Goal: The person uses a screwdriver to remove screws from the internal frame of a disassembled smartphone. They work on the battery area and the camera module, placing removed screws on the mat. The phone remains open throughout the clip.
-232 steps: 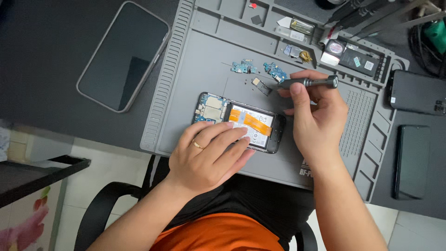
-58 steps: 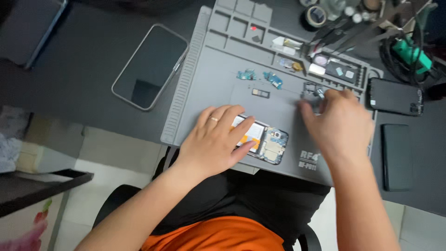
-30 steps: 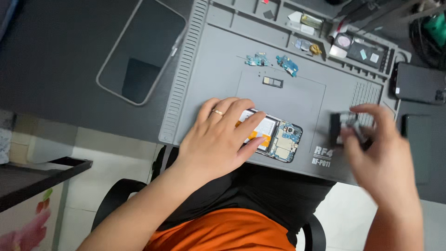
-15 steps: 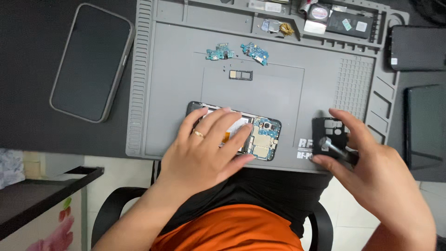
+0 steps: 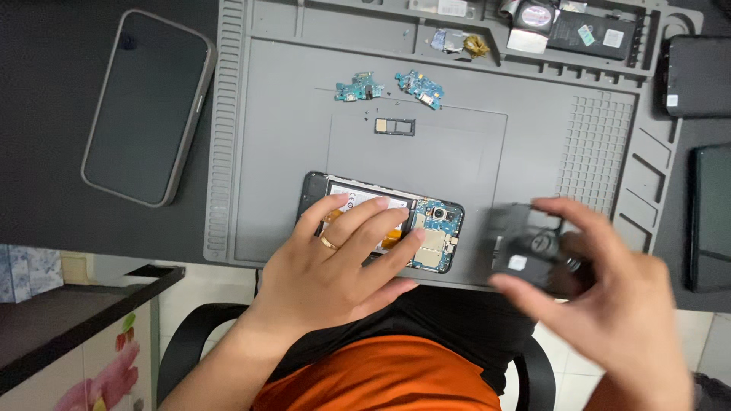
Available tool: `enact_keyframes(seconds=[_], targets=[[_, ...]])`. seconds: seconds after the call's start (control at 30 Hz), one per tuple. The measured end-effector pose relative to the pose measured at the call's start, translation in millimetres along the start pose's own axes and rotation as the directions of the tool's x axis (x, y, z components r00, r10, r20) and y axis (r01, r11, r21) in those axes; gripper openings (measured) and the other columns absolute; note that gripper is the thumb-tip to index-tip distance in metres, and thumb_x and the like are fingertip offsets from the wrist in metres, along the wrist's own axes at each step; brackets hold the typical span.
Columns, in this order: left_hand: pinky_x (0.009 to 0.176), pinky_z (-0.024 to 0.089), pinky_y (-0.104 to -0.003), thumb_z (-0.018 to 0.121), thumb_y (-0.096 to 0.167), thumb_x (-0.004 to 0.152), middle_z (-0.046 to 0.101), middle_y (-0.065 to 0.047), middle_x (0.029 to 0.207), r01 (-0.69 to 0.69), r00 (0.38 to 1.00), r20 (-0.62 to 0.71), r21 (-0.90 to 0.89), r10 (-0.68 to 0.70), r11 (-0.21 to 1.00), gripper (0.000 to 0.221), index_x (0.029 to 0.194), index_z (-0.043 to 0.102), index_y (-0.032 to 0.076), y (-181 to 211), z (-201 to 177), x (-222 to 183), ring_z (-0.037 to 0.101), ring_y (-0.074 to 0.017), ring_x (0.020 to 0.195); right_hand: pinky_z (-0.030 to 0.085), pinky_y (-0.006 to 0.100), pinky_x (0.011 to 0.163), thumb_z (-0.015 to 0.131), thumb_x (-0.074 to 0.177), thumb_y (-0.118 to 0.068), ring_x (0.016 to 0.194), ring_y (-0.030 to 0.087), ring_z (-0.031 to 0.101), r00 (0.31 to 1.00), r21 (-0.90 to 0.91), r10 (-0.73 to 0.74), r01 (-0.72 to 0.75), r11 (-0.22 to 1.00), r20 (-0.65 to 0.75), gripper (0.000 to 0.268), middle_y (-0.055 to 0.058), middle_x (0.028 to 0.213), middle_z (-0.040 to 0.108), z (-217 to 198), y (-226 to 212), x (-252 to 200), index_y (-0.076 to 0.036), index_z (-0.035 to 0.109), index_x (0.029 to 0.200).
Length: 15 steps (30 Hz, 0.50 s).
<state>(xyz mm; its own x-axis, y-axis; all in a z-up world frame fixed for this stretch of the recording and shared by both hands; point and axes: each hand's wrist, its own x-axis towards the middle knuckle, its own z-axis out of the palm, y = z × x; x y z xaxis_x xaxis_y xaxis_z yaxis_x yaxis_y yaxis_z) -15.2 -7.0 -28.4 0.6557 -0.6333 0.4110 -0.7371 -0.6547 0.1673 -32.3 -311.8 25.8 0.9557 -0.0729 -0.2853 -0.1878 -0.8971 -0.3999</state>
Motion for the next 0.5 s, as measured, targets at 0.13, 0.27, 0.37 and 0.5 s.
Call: enact_keyframes(seconds=[0.13,0.27,0.37,0.5], targets=[[0.107,0.05,-0.046,0.058,0.036,0.106,0.07,-0.006,0.134,0.035,0.997,-0.063,-0.009,-0.036,0.999,0.036,0.135,0.07,0.019,2.4,-3.3,4.1,0.066,-0.0229,0.127,0.054,0.025,0.061,0.097,0.065,-0.054,0.047,0.008,0.062,0.996,0.025,-0.094,0.094,0.995,-0.002,0.087,-0.007,0.078,0.074,25.1,-25.4,-7.1,-0.033,0.065,0.143],[0.115,0.047,-0.052,0.042,0.029,0.099,0.067,-0.009,0.145,0.209,0.978,0.028,-0.066,-0.207,0.976,0.06,0.153,0.059,0.011,6.2,-4.6,3.7,0.062,-0.0276,0.137,0.056,0.034,0.06,0.09,0.074,-0.059,0.052,0.018,0.067,0.981,-0.02,-0.157,0.16,0.987,0.112,0.084,-0.01,0.077,0.074,39.3,-44.3,0.7,-0.035,0.058,0.148],[0.117,0.044,-0.052,0.041,0.03,0.098,0.067,-0.01,0.147,0.246,0.969,0.043,-0.071,-0.243,0.967,0.064,0.157,0.056,0.009,6.7,-5.1,2.2,0.061,-0.0287,0.138,0.058,0.037,0.062,0.089,0.076,-0.058,0.056,0.023,0.07,0.979,-0.027,-0.148,0.153,0.988,0.142,0.082,-0.009,0.082,0.078,42.9,-52.9,3.1,-0.035,0.058,0.148],[0.119,0.043,-0.052,0.05,0.028,0.091,0.066,-0.008,0.149,0.257,0.966,0.055,-0.08,-0.253,0.963,0.067,0.155,0.058,0.01,7.1,-3.6,1.3,0.06,-0.028,0.139,0.058,0.037,0.064,0.089,0.077,-0.056,0.058,0.02,0.071,0.985,-0.05,-0.122,0.129,0.99,0.121,0.08,-0.008,0.075,0.076,46.5,-59.5,2.3,-0.034,0.057,0.147]])
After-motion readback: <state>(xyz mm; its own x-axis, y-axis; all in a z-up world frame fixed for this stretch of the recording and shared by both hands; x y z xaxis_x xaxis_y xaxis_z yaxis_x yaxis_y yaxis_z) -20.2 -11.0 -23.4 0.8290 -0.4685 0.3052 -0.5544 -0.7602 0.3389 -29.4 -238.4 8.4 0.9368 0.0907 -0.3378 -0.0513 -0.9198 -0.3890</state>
